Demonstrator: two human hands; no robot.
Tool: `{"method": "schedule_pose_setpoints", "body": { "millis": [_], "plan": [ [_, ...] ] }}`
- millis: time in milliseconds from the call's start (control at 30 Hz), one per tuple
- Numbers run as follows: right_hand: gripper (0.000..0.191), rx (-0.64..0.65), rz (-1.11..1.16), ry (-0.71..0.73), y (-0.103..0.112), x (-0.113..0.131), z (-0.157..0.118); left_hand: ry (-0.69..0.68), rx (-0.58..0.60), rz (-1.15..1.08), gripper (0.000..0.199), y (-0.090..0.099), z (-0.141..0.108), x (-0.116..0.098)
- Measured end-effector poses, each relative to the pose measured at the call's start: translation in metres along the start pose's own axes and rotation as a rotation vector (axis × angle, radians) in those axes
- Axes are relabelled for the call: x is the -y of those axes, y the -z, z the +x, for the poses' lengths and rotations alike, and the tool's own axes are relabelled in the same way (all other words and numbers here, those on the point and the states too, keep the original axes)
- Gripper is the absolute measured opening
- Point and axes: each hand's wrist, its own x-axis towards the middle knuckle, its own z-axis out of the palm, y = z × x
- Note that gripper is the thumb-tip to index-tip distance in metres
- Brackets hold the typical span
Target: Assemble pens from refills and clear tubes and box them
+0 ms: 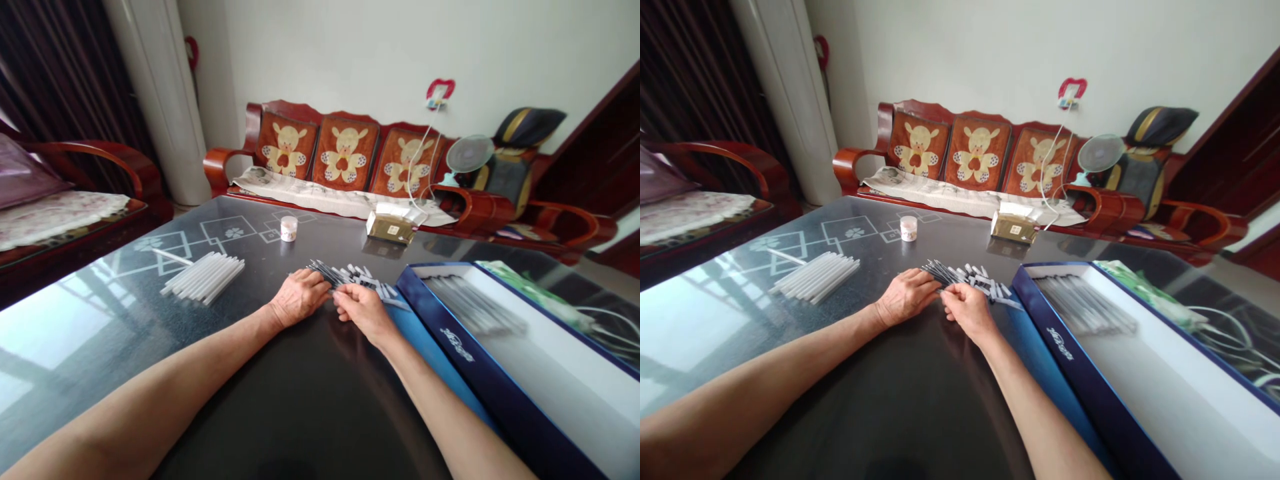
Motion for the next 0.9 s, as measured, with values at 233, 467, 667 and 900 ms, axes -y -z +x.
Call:
{"method": "schedule_pose_setpoints", "body": {
  "millis": [233, 467, 667, 900],
  "plan": [
    [0.015, -0.002, -0.855, 0.416, 0.004, 0.026, -0.011, -0.058, -0.124, 0.025, 0.033, 0.004, 0.0, 0.001],
    [0.022, -0.24, -1.169, 0.528, 0.082, 0.071, -0.013, 0.069, -0.304, 0.051, 0.056, 0.01, 0.002, 0.002],
    [0.028, -0.602, -1.539, 0.062, 0.225, 0.073, -0.022, 0.04, -0.229, 0.034, 0.051, 0.003, 0.001, 0.006],
    [0.035, -0.524, -1.724, -0.385, 0.284, 0.026, -0.016, 0.034, -0.18, 0.0, 0.041, -0.004, 0.0, 0.012]
  ]
}}
